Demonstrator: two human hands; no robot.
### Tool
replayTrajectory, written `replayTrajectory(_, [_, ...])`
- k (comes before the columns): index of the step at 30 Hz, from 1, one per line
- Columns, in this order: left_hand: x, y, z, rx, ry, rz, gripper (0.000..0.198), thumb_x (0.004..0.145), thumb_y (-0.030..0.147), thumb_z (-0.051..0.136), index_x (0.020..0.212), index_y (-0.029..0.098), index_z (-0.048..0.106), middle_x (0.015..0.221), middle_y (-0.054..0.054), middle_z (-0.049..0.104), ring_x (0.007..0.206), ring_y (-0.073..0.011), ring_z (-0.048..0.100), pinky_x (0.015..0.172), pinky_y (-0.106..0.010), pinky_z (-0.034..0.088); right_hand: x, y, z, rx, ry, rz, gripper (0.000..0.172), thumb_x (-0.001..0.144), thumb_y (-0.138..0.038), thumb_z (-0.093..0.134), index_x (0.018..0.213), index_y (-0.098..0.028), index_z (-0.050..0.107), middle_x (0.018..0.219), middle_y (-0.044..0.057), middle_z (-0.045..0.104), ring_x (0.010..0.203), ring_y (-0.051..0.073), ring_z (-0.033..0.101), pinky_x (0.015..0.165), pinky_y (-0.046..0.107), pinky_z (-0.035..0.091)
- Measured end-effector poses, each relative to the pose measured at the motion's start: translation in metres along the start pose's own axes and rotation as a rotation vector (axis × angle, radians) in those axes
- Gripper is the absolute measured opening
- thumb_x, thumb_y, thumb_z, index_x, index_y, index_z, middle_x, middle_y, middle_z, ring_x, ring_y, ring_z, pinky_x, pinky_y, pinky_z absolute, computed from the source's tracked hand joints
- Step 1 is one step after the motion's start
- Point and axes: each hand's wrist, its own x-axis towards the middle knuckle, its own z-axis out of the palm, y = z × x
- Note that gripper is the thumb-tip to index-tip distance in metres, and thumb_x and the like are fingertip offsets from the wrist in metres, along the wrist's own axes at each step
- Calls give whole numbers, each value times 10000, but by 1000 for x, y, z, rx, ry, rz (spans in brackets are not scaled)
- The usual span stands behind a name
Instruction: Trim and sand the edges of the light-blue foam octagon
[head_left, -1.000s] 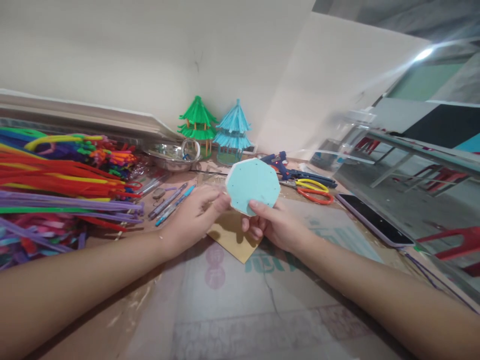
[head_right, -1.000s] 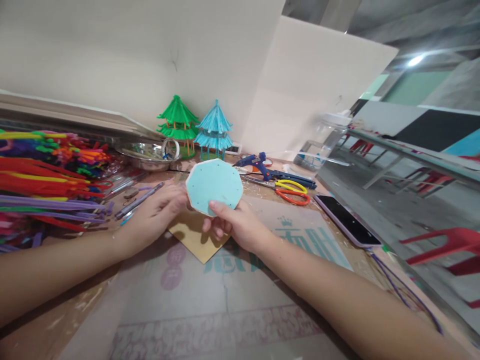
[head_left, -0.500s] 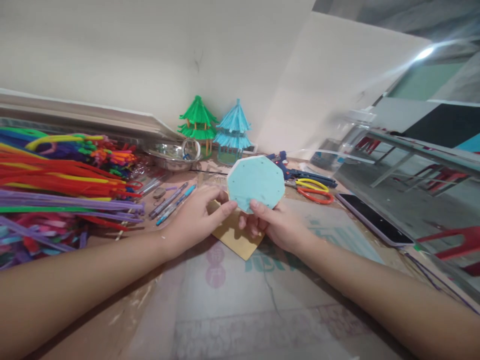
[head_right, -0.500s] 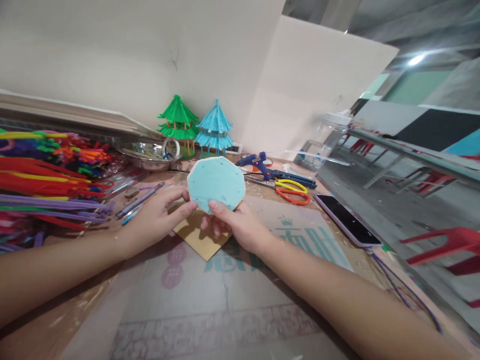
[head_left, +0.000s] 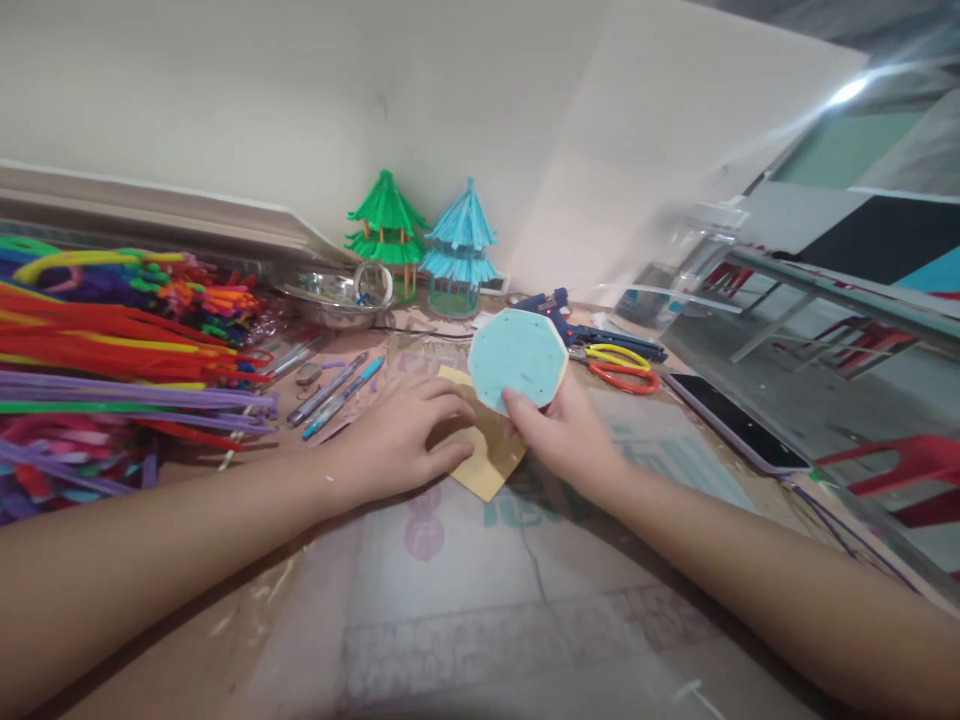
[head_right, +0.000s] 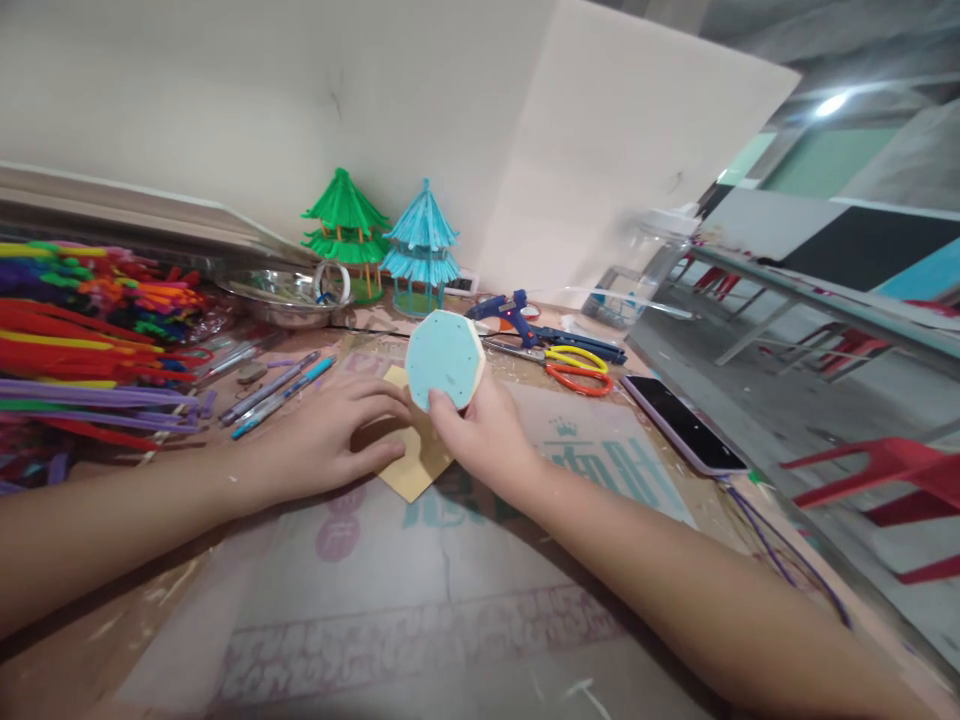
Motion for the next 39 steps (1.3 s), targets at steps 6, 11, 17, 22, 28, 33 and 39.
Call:
replayTrajectory(6, [0,-1,4,70,-90,33,237,899,342,512,985,176,658,1063,-79,654,1021,-243,582,926,-424,437,8,9,-6,-642,-18,-171,190,743,-281,506,917,-204,511,857,69,620,781,235,554,702,360,442])
replayTrajectory(11, [0,1,5,76,-88,26,251,906,353,499,958,177,670,1042,-75,653,1007,-248,579,911,-424,438,8,8,-4,-779,-126,-189,220,780,-283,437,960,-194,526,862,87,627,787,241,560,672,339,421])
replayTrajectory(17, [0,3,4,117,-111,13,233,901,327,507,945,171,673,1016,-74,651,971,-236,586,887,-399,441,-5,-6,-1,-958,-211,-140,278,790,-299,440,1006,-171,559,687,71,602,572,207,492,548,309,323])
replayTrajectory(22, [0,0,7,104,-109,46,205,891,307,517,953,179,666,1016,-65,647,979,-230,585,889,-376,442,-7,-7,-1,-983,-268,-172,260,770,-275,471,985,-187,586,622,40,590,511,174,453,511,283,289])
replayTrajectory(28, [2,2,6,145,-111,41,207,884,307,527,915,165,675,968,-78,642,935,-242,594,847,-393,454,4,3,3,-1052,-193,-181,372,793,-260,458,1139,-189,576,594,34,562,488,180,440,525,300,295])
replayTrajectory(33, [1,2,4,105,-102,47,206,886,298,523,962,172,667,1001,-72,645,959,-234,590,864,-381,453,-9,-8,2,-945,-273,-161,369,770,-270,468,1113,-195,583,660,46,604,510,179,462,527,292,307])
replayTrajectory(39, [0,3,3,113,-114,19,216,891,324,535,953,168,672,980,-74,660,954,-244,592,859,-403,445,22,15,-2,-744,-67,-192,242,729,-225,498,956,-205,579,669,37,599,648,215,536,641,327,407])
